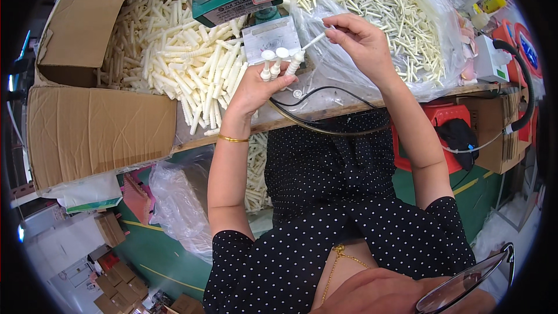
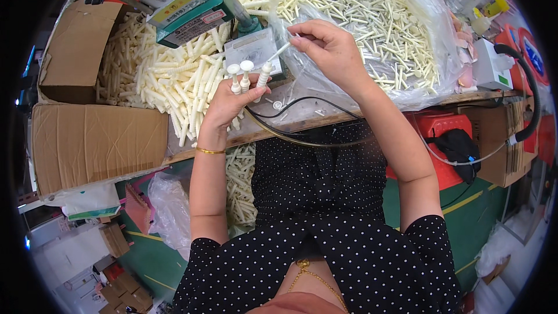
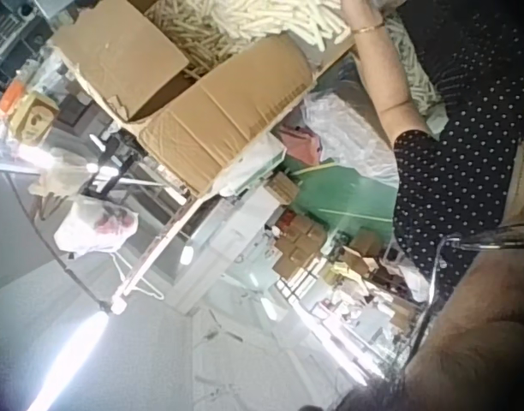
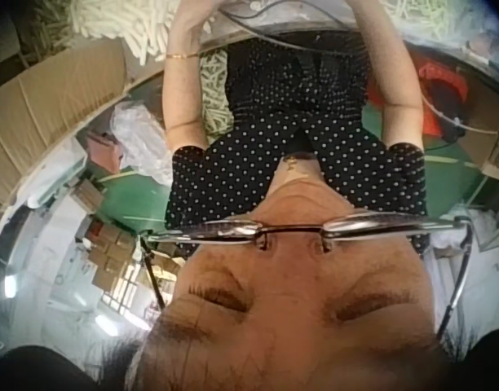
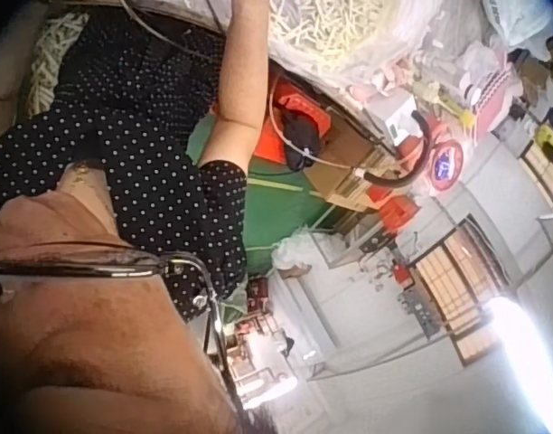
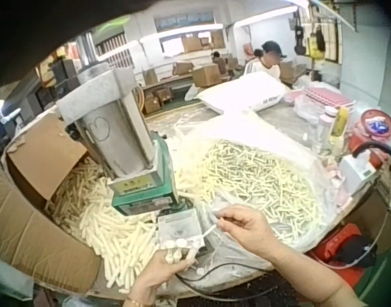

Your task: The person assembles plastic pump dispensers by picking plastic tubes and caps from the table, inserting the tubes into the caps by hand, and pressing the components together using a benchtop press machine.

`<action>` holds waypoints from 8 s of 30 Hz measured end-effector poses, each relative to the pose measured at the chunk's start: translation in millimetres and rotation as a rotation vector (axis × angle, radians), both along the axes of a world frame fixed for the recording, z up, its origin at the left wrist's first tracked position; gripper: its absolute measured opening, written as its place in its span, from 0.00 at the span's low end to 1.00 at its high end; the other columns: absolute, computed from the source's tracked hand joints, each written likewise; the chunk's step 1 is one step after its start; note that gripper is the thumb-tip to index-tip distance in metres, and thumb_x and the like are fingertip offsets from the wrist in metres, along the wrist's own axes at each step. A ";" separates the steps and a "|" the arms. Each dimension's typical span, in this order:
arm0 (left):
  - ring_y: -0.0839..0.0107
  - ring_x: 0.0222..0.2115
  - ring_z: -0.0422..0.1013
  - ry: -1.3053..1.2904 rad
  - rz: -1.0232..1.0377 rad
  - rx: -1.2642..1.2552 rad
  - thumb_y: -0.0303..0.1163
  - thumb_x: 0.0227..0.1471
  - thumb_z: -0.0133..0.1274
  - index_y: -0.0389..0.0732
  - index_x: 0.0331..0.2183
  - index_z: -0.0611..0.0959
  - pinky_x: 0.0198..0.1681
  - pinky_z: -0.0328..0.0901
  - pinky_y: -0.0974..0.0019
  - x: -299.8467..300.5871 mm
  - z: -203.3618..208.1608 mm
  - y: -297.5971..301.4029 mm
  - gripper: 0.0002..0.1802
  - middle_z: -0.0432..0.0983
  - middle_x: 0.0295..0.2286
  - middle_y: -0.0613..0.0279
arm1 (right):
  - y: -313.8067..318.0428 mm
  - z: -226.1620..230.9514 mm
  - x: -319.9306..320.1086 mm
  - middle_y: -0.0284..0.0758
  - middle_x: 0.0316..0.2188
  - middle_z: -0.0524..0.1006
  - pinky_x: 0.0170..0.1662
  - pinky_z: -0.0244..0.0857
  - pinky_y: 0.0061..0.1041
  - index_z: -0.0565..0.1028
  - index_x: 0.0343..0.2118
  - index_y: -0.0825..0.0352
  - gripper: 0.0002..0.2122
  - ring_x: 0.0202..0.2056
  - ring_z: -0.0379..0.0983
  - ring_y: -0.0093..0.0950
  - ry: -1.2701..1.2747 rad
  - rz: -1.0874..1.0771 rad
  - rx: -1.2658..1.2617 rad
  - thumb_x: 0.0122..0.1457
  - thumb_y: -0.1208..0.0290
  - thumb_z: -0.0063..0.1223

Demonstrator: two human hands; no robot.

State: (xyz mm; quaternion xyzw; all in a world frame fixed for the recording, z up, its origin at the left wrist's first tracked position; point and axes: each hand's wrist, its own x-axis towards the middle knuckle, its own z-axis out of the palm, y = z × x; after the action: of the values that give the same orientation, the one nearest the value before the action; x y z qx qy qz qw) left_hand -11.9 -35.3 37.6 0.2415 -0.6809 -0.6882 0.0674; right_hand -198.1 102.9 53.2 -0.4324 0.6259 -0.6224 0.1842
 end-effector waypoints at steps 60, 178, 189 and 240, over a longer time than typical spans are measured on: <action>0.59 0.40 0.70 -0.753 0.436 -0.794 0.36 0.33 0.65 0.35 0.40 0.77 0.46 0.62 0.67 271.1 -87.8 17.1 0.29 0.73 0.39 0.48 | 112.2 -89.9 -129.6 0.39 0.29 0.75 0.36 0.64 0.26 0.72 0.42 0.66 0.14 0.30 0.72 0.29 0.665 -0.279 1.001 0.52 0.71 0.51; 0.62 0.24 0.73 -0.471 0.476 -1.015 0.36 0.38 0.57 0.36 0.27 0.81 0.29 0.66 0.66 21.0 -14.0 -116.4 0.14 0.76 0.23 0.52 | -61.6 -94.4 -143.5 0.42 0.32 0.75 0.38 0.65 0.39 0.76 0.34 0.60 0.10 0.36 0.72 0.41 0.873 -0.277 0.777 0.50 0.71 0.44; 0.82 0.16 0.61 0.160 0.510 0.080 0.27 0.46 0.54 0.37 0.29 0.74 0.15 0.51 0.80 -15.3 2.7 -55.6 0.07 0.67 0.18 0.67 | -23.2 -17.4 -12.2 0.34 0.30 0.75 0.36 0.67 0.18 0.71 0.40 0.72 0.11 0.30 0.73 0.21 -0.423 0.019 0.012 0.54 0.74 0.50; 0.58 0.27 0.69 0.185 0.573 -1.202 0.25 0.32 0.59 0.35 0.23 0.79 0.32 0.64 0.61 -45.2 -49.7 -5.1 0.09 0.73 0.22 0.55 | -66.6 21.1 19.8 0.39 0.25 0.76 0.34 0.67 0.28 0.76 0.32 0.67 0.10 0.29 0.72 0.34 0.660 0.119 0.013 0.45 0.73 0.52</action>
State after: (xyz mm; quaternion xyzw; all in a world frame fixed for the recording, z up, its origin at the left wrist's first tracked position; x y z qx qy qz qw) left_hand -57.1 -40.4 -12.1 0.2732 -0.8461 -0.1624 0.4280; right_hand -178.3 36.2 74.4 -0.6451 0.6294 -0.4332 0.0102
